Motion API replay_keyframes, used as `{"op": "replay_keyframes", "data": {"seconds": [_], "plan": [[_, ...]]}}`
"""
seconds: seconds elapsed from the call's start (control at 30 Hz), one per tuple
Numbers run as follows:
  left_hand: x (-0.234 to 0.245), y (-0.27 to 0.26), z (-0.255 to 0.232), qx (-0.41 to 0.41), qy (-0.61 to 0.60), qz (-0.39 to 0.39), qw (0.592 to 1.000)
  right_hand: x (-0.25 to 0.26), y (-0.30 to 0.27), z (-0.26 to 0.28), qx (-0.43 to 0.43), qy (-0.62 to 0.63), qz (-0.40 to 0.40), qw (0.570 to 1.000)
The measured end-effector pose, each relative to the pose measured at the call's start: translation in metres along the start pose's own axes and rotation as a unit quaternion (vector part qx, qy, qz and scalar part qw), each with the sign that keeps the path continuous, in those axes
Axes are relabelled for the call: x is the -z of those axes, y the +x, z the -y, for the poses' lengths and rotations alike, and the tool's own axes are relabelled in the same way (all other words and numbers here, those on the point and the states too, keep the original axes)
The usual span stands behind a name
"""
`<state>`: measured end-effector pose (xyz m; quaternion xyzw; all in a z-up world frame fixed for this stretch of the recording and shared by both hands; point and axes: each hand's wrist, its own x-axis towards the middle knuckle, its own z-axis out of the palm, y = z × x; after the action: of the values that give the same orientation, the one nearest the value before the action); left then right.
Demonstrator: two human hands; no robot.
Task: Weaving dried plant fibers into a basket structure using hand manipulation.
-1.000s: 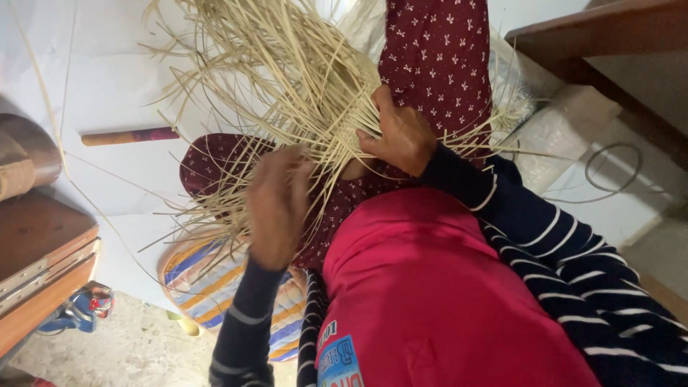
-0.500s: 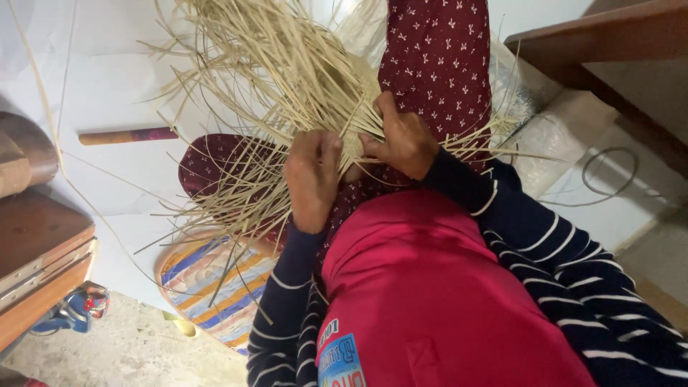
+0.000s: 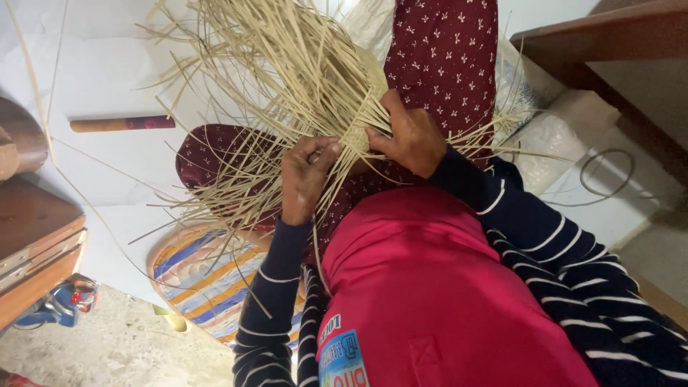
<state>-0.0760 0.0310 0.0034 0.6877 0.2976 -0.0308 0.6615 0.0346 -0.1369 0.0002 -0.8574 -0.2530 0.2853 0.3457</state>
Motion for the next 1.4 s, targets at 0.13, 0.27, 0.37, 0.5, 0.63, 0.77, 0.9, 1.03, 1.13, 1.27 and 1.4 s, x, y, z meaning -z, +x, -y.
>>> {"op": "replay_keyframes", "data": {"seconds": [0.13,0.27,0.37,0.5,0.63,0.77,0.9,1.03,1.13,1.27,1.4], "plan": [[-0.004,0.003,0.013,-0.040,0.029,-0.023,0.999,0.003,-0.001,0.005,-0.009,0.002,0.010,1.000],[-0.009,0.002,0.009,-0.043,0.022,-0.040,0.998,0.012,-0.003,0.015,-0.018,0.020,0.009,1.000],[-0.011,0.000,0.001,-0.049,0.021,-0.041,0.998,0.004,-0.002,0.002,-0.007,0.005,-0.009,1.000],[-0.016,-0.002,0.005,-0.084,0.042,-0.065,0.993,0.006,-0.002,0.005,-0.020,-0.012,0.010,1.000],[-0.020,-0.002,-0.001,-0.094,0.058,-0.088,0.990,0.010,-0.004,0.014,-0.013,0.053,-0.006,0.999],[-0.021,-0.006,0.000,-0.062,-0.002,-0.062,0.996,0.008,-0.007,0.008,-0.002,0.071,-0.020,0.997],[-0.023,-0.005,0.003,-0.049,-0.010,-0.066,0.997,0.011,-0.008,0.002,-0.005,0.142,0.003,0.990],[-0.026,-0.005,0.006,-0.069,0.035,-0.089,0.993,0.019,-0.008,0.015,-0.009,0.263,0.120,0.957],[-0.029,-0.006,0.004,-0.087,0.056,-0.116,0.988,0.015,-0.014,0.019,0.011,0.330,0.128,0.935],[-0.029,-0.006,0.000,-0.116,0.050,-0.123,0.984,0.010,-0.017,0.023,-0.066,0.421,0.111,0.898],[-0.032,-0.007,0.008,-0.106,0.033,-0.130,0.985,0.018,-0.020,0.022,-0.059,0.409,0.113,0.903]]}}
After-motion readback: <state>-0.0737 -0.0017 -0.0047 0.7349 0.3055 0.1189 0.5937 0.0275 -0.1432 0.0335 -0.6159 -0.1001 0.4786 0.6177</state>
